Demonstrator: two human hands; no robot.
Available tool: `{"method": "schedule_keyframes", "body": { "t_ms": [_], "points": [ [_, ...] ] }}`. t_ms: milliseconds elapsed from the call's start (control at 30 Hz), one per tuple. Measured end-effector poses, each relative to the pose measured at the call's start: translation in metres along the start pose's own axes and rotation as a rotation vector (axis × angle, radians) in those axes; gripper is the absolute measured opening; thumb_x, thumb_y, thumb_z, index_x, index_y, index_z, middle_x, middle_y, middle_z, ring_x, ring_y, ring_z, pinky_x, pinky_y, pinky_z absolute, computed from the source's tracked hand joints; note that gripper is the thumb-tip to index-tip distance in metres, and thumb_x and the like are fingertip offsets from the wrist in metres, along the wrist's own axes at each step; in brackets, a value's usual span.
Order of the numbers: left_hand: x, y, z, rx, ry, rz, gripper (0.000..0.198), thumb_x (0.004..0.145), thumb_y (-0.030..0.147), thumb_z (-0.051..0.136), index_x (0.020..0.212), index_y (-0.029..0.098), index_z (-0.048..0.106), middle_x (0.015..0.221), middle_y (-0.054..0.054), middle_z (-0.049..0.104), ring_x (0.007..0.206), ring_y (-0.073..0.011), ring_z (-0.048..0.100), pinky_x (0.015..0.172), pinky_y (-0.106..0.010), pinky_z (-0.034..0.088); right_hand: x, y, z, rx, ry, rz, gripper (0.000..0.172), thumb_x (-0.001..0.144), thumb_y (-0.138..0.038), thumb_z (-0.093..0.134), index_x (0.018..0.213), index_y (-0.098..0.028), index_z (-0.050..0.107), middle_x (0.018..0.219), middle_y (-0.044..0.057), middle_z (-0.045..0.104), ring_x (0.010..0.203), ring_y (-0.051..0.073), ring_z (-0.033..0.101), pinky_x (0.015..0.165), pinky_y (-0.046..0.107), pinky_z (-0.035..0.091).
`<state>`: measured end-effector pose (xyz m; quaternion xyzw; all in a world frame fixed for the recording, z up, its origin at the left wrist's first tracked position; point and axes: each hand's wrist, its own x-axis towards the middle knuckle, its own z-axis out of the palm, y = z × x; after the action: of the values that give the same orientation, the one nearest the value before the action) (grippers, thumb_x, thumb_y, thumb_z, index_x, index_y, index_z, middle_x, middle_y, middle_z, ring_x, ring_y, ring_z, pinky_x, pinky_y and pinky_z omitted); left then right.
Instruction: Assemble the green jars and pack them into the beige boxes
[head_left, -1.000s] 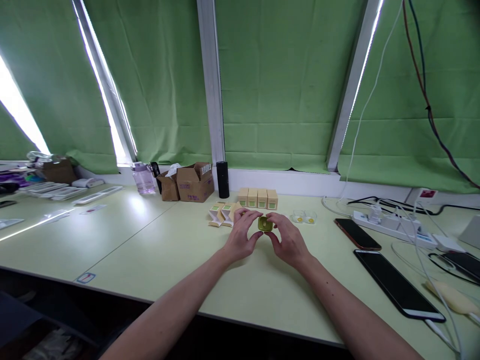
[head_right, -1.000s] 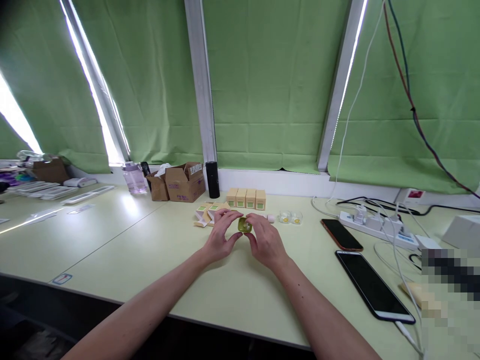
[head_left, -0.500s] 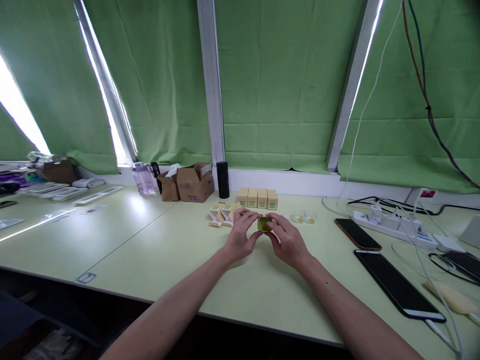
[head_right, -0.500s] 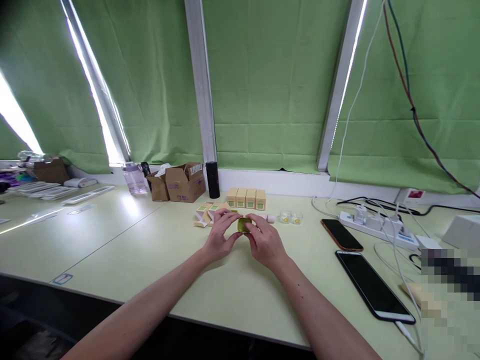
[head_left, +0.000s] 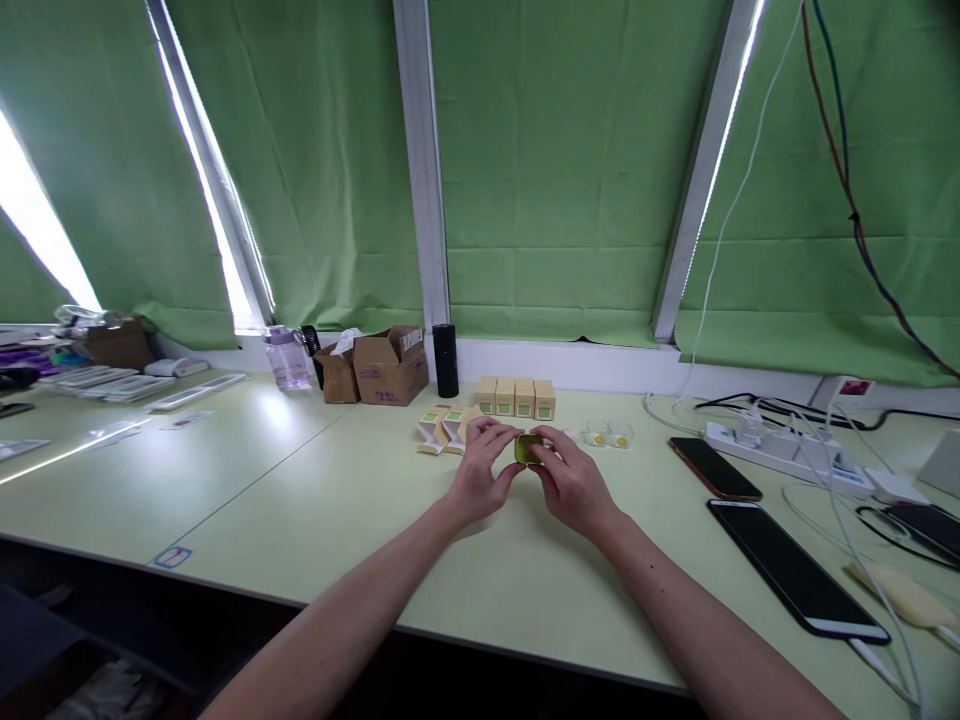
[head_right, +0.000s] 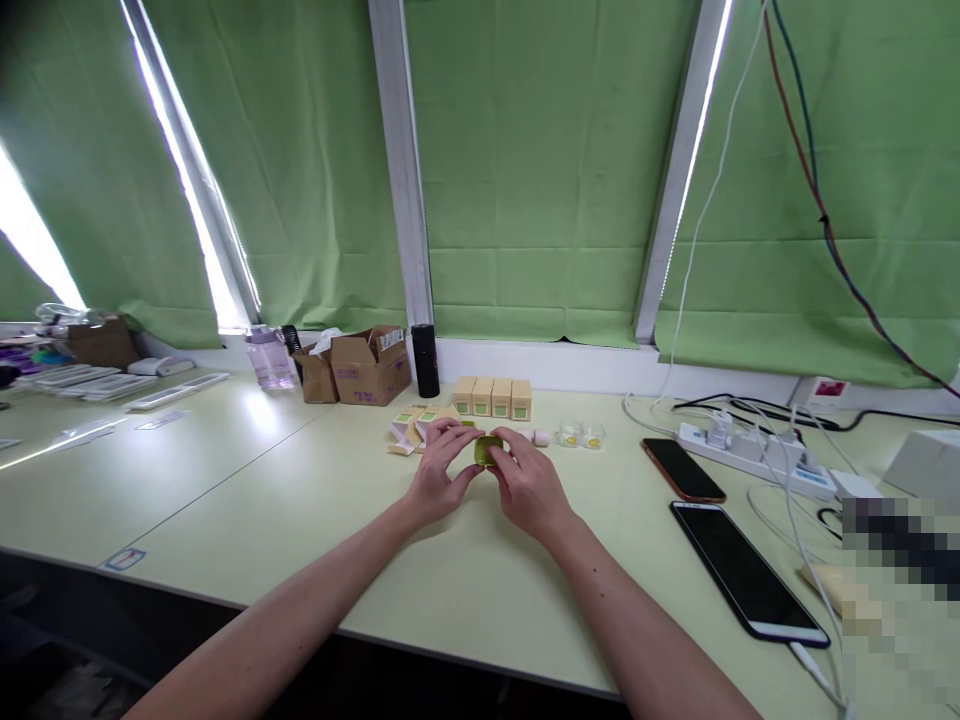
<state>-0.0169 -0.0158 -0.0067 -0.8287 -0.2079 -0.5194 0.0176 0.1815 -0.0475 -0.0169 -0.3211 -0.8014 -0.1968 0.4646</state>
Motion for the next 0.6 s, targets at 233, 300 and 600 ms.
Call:
{"method": "schedule_keyframes", "body": {
  "t_ms": [233, 300, 600],
  "points": [
    [0.0, -0.0013, 0.0004, 0.01, 0.011, 0.005, 0.04, 0.092, 0.019, 0.069, 0.131, 0.019, 0.063, 0.117, -0.014, 0.07, 0.117, -0.0323, 0.051, 0.099, -0.055, 0.05, 0.0024, -0.0017, 0.0009, 0.011, -0.023, 0.011, 0.031, 0.099, -0.007, 0.047, 0.124, -0.018, 0.061, 0.13, 0.019, 0.061, 0.111, 0.028, 0.066, 0.083, 0.041, 0.063],
    [-0.0003, -0.002, 0.0004, 0.009, 0.011, 0.001, 0.04, 0.092, 0.019, 0.068, 0.131, 0.019, 0.063, 0.117, -0.014, 0.069, 0.117, -0.0324, 0.052, 0.099, -0.056, 0.05, 0.0035, -0.0023, 0.0005, 0.01, -0.025, 0.006, 0.03, 0.099, -0.007, 0.046, 0.122, -0.018, 0.062, 0.13, 0.019, 0.061, 0.112, 0.029, 0.066, 0.081, 0.04, 0.062],
    [-0.0006, -0.0024, 0.0008, -0.008, 0.011, -0.015, 0.039, 0.092, 0.019, 0.067, 0.131, 0.02, 0.064, 0.116, -0.014, 0.07, 0.117, -0.032, 0.052, 0.099, -0.055, 0.05, 0.0001, 0.0004, 0.0018, 0.062, 0.003, 0.037, 0.029, 0.101, -0.011, 0.048, 0.124, -0.023, 0.062, 0.13, 0.016, 0.062, 0.112, 0.027, 0.067, 0.085, 0.043, 0.064]
  ]
}}
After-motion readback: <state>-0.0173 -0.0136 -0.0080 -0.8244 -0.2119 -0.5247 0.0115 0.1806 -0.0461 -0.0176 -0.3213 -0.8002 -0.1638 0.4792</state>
